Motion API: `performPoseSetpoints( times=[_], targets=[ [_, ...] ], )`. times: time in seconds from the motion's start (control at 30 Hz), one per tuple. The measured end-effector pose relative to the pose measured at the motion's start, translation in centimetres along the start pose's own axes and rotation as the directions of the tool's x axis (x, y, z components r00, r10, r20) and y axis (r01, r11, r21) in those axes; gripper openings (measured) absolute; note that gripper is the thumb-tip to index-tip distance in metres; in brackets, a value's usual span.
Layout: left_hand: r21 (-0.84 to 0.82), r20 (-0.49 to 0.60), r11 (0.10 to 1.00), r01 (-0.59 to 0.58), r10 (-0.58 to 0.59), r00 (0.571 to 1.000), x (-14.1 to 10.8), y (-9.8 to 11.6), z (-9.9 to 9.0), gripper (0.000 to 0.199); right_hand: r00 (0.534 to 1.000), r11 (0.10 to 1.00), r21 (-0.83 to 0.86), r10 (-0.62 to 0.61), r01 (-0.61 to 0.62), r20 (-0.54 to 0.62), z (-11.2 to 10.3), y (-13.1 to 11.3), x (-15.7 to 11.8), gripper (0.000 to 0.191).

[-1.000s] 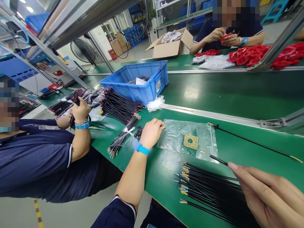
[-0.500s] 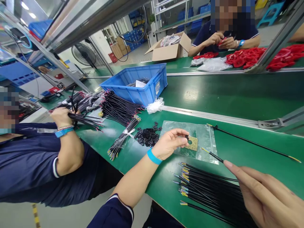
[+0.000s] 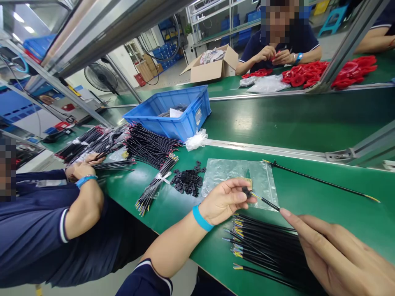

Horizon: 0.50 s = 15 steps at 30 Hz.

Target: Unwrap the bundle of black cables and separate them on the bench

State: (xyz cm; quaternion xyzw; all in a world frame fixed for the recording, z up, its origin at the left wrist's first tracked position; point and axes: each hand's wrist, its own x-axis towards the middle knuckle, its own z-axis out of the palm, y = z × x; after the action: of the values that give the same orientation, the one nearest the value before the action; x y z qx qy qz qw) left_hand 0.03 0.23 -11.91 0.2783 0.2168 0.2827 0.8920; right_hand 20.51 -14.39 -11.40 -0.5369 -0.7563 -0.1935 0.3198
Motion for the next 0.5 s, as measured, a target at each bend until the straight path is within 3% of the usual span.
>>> performPoseSetpoints(
  times=[0.27, 0.5],
  targets=[
    [0.046, -0.098, 0.999, 0.018, -0.014, 0.995, -0.1, 0.0, 0.0, 0.053, 1.000, 1.000, -0.006, -0.021, 0.021, 0.022, -0.2, -0.4, 0.2, 0.063],
    [0.321, -0.125, 0.942, -0.098, 0.145, 0.981, -0.1, 0.1, -0.1, 0.052, 0.990, 0.999, -0.035, 0.046, -0.042, 0.136, -0.2, -0.4, -2.3, 0.056]
  ],
)
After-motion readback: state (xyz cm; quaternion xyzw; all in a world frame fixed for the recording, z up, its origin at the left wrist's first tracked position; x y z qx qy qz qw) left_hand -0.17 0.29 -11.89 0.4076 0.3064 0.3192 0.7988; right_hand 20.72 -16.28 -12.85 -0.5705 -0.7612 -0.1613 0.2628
